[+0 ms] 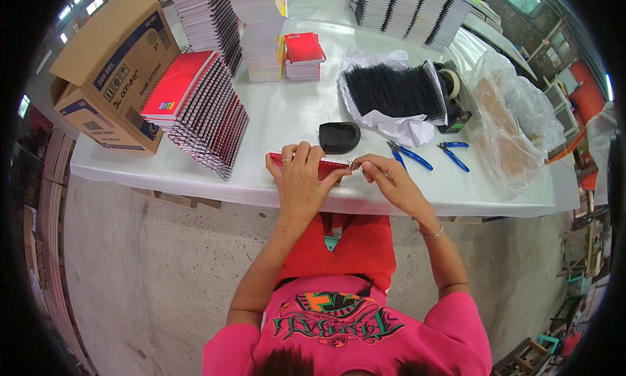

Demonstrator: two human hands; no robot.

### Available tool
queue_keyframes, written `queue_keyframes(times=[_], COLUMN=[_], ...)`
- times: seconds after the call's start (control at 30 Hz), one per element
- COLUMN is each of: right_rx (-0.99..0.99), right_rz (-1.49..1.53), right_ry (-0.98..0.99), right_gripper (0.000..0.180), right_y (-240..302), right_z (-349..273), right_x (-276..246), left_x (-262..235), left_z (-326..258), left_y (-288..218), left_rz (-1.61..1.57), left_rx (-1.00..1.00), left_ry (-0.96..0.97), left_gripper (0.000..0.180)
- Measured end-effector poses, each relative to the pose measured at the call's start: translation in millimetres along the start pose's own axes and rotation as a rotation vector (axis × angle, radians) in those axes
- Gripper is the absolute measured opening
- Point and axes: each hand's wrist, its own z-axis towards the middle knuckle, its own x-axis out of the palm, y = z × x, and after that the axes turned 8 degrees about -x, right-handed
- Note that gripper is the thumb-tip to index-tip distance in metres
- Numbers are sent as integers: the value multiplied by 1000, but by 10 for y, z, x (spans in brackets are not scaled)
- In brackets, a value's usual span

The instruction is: The person manually assembles spiral notebooks by inserting a wire coil into the punched holes of the paper and covers, then uses a pair of pliers to bend and secure the ends of the coil.

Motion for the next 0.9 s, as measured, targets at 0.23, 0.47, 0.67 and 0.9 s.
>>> queue_keyframes(times=[0.23, 0.47, 0.67, 0.9], right_rx=[-226, -349, -338, -250], right_rz=[-418, -475, -639, -167], right_ry=[-154, -315, -129, 3], right_gripper=[16, 9, 15, 27], right_y=[67, 98, -2, -175], right_z=[83, 212, 237, 445], right_x=[124, 249, 176, -38], left_x=[-31, -81, -34, -85], left_z=[19, 10, -23, -97], left_y=[38, 142, 194, 318], left_rz=[7, -206, -459, -622], left_rx=[-1, -50, -123, -204], left_ry=[89, 84, -229, 85], left_gripper=[32, 35, 51, 43])
